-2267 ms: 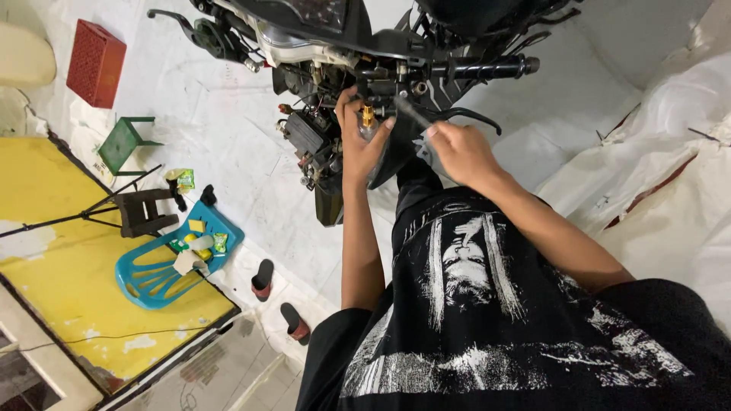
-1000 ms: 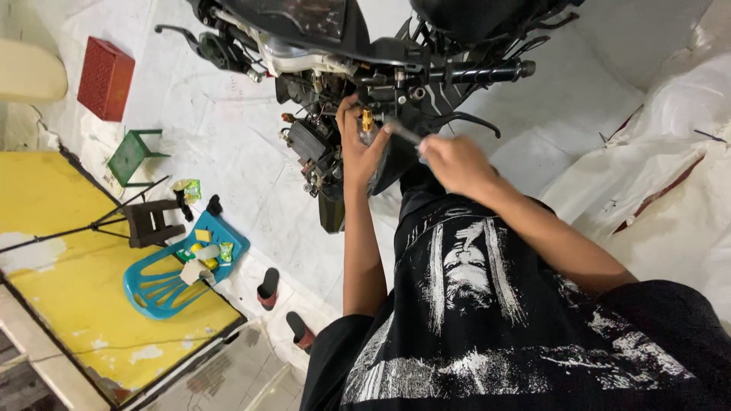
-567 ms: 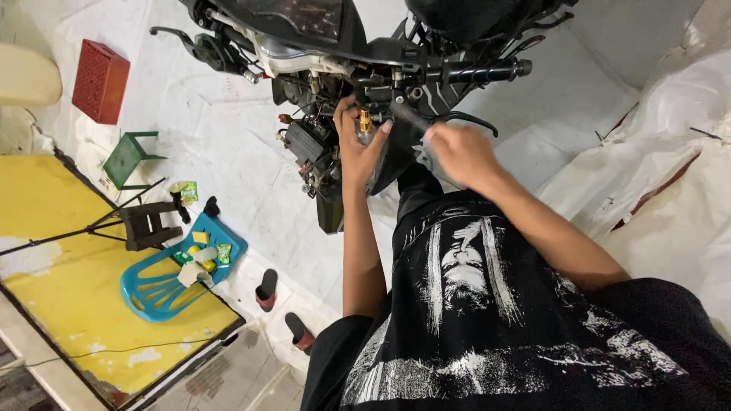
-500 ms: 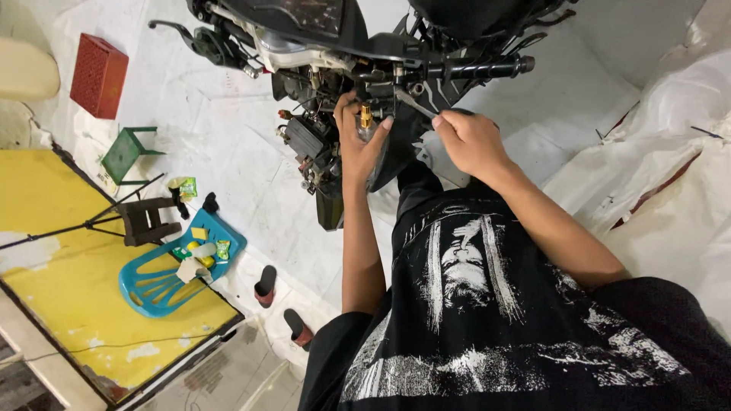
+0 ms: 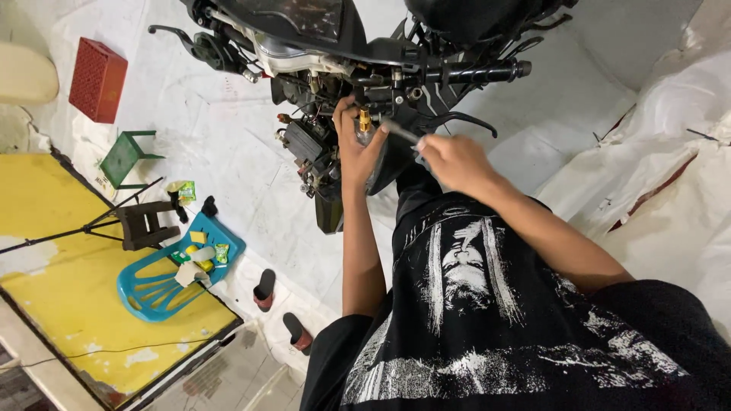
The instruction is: The person uses a wrench to tighten bolts on the handlebar assembly of a motorcycle. They hold a small bottle in their left hand while working on the bike's front section.
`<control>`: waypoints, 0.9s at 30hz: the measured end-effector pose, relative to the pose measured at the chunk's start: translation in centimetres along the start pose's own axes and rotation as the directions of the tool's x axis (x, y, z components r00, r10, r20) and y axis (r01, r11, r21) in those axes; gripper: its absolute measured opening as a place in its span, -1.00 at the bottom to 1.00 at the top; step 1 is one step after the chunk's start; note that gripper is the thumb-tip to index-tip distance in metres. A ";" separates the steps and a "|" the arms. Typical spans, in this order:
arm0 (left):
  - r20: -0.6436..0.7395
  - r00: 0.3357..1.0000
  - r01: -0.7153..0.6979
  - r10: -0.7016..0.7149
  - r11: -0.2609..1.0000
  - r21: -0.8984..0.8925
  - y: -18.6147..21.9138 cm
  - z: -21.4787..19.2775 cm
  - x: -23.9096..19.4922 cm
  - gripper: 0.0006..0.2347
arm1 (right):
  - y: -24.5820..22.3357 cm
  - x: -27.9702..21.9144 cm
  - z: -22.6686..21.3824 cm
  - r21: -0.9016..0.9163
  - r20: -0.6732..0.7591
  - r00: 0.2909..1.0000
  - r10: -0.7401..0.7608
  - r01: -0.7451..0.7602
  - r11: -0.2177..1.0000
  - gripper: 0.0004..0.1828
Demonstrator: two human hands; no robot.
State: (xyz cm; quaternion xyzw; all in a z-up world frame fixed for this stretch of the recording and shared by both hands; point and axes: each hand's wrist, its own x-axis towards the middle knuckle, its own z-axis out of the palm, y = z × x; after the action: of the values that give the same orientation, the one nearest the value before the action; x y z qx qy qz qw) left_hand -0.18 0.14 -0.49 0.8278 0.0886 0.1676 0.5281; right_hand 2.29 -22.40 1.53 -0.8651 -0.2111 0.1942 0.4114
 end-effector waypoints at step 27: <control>-0.020 1.000 -0.015 0.015 0.999 0.031 0.7 0.0 0.2 -0.59 | -1.5 -0.3 -0.6 -0.004 0.028 0.999 0.032 -0.032 0.999 -0.60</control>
State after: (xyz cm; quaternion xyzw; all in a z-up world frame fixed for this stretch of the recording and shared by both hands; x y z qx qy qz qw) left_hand 0.00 -0.11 0.12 0.8348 0.0904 0.1786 0.5129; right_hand 2.06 -22.08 3.10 -0.8663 -0.2034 0.2125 0.4038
